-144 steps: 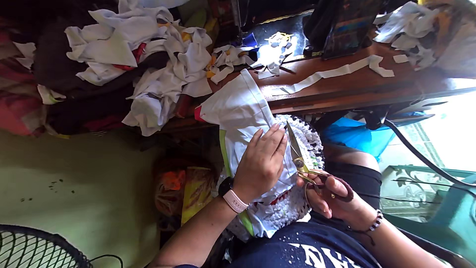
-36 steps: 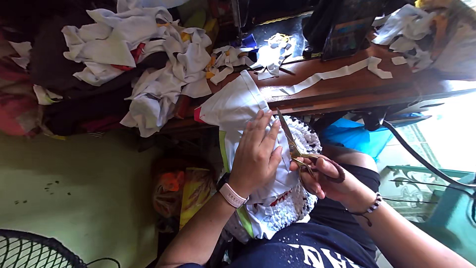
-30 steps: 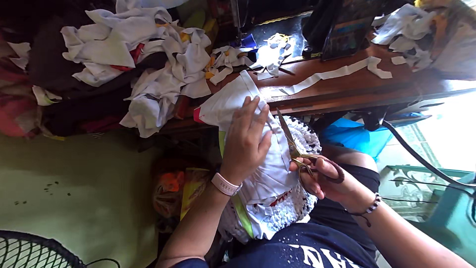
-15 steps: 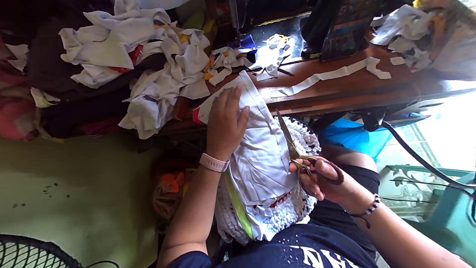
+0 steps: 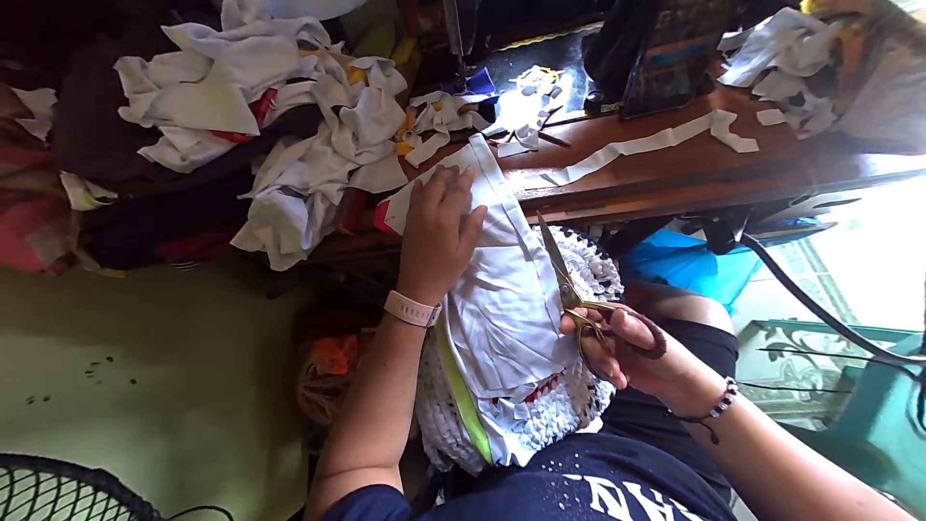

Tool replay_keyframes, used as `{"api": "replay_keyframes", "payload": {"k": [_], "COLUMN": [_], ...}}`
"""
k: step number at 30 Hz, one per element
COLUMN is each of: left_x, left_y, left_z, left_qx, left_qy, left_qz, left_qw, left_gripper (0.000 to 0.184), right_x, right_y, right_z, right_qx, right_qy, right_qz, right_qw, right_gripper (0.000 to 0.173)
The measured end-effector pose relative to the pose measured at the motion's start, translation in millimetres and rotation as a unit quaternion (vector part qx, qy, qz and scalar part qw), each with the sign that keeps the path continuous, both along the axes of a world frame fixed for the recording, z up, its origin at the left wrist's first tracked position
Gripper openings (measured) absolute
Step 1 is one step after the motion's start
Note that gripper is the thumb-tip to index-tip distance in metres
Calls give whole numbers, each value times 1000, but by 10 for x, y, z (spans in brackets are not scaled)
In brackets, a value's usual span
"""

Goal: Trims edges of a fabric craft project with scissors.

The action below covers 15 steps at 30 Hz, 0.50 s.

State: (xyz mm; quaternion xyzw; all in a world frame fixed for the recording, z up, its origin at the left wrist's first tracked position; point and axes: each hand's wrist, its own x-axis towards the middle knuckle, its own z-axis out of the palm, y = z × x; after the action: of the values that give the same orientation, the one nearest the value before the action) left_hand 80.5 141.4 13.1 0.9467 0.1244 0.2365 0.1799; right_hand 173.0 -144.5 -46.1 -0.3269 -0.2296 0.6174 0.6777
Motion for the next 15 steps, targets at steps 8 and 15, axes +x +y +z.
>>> {"api": "replay_keyframes", "payload": {"k": [8, 15], "left_x": [-56, -150], "left_y": [-366, -698], "left_z": [0, -166], "left_qx": [10, 40], "left_qy": [-91, -91], "left_qz": [-55, -98], "left_qw": [994, 990], "left_gripper": [36, 24], "right_x": [1, 10], "right_y": [-4, -12], "right_z": [6, -23], "right_qx": [5, 14], "right_qy": [10, 4], "right_qz": [1, 6], "right_qw": [1000, 1000], "right_gripper": [54, 55]}}
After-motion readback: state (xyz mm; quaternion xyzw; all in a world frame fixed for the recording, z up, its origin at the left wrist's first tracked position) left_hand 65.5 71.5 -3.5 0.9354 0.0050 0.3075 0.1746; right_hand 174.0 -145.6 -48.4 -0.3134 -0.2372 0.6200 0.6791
